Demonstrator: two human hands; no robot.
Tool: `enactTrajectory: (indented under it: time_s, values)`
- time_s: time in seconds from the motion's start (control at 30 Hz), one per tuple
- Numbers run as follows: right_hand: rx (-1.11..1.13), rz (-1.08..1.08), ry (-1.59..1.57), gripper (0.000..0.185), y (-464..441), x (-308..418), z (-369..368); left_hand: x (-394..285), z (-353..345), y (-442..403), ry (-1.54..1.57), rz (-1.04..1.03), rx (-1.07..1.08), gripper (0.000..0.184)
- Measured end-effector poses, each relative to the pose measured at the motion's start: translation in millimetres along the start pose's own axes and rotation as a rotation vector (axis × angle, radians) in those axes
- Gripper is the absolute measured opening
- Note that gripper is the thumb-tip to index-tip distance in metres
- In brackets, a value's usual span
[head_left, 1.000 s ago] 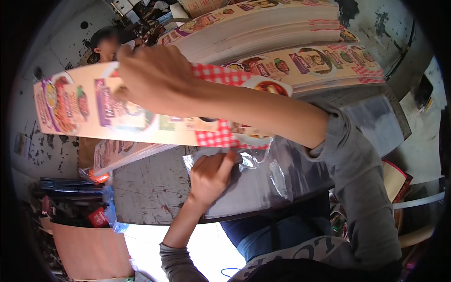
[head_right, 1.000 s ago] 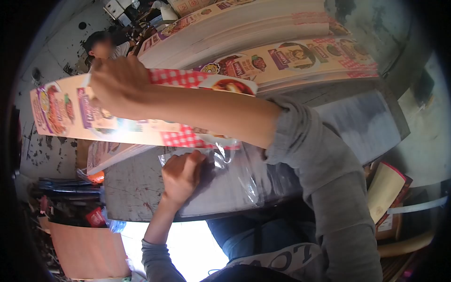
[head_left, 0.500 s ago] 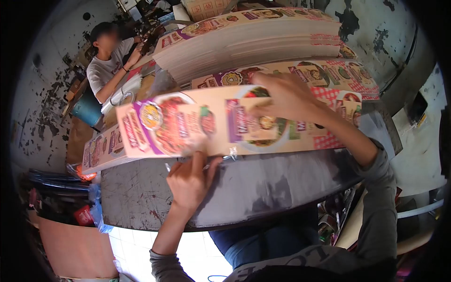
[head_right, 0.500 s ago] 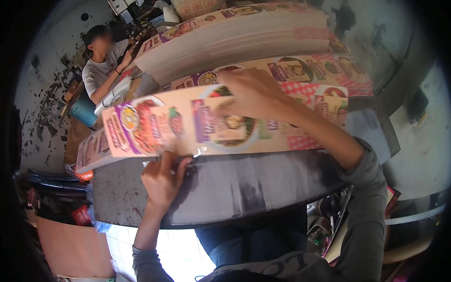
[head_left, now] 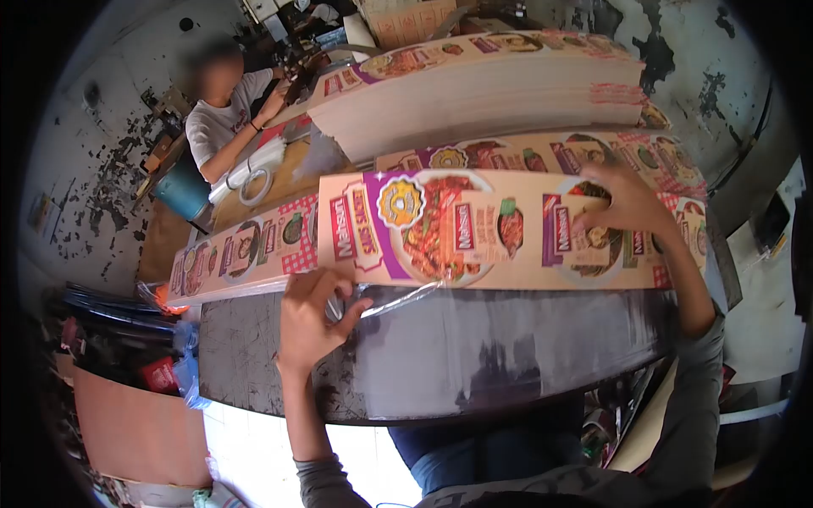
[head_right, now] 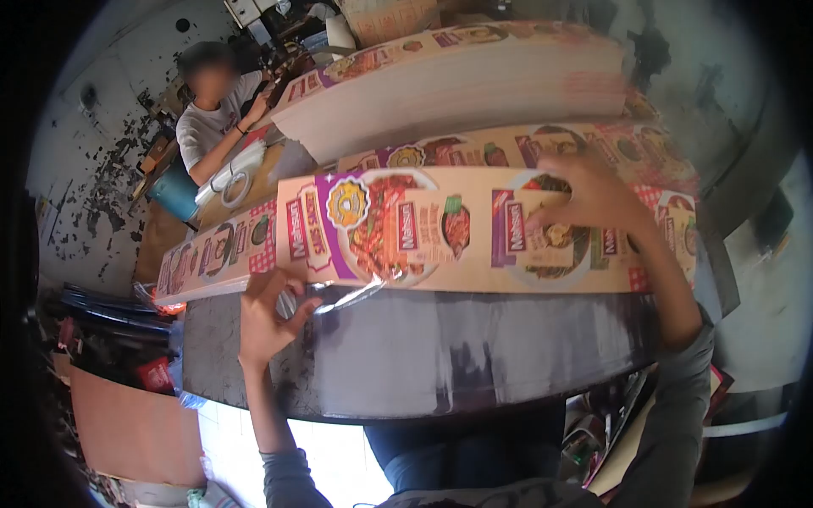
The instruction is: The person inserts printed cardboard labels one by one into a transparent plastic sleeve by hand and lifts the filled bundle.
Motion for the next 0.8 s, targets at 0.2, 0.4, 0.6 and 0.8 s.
enactTrajectory:
  time_s: [0.2, 0.4, 0.6, 0.8]
  values:
    - [-0.011, -0.005, -0.041, 0.05, 3, -5, -4, 11, 16, 2, 0.139, 0.055, 0.01, 0.026]
    - [0.019, -0.045, -0.012, 0.049, 1, -4, -7, 32, 12, 7, 0.203, 0.228, 0.068, 0.024]
    - [0.027, -0.032, -0.034, 0.05, 0, -2, -9, 60, 2, 20, 0.511, 0.421, 0.141, 0.023]
    - [0.017, -0.056, -0.031, 0.05, 2, -6, -8, 58, 3, 22, 0.539, 0.544, 0.224, 0.043]
Point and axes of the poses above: each hand's wrist, its own y-axis away from the middle knuckle, its own z-axis out of the back of the hand, x = y × z, the point moved 8 cm from there along -y, towards the middle knuckle, and after that the axes turned 5 degrees about z, right-handed, at the moved point
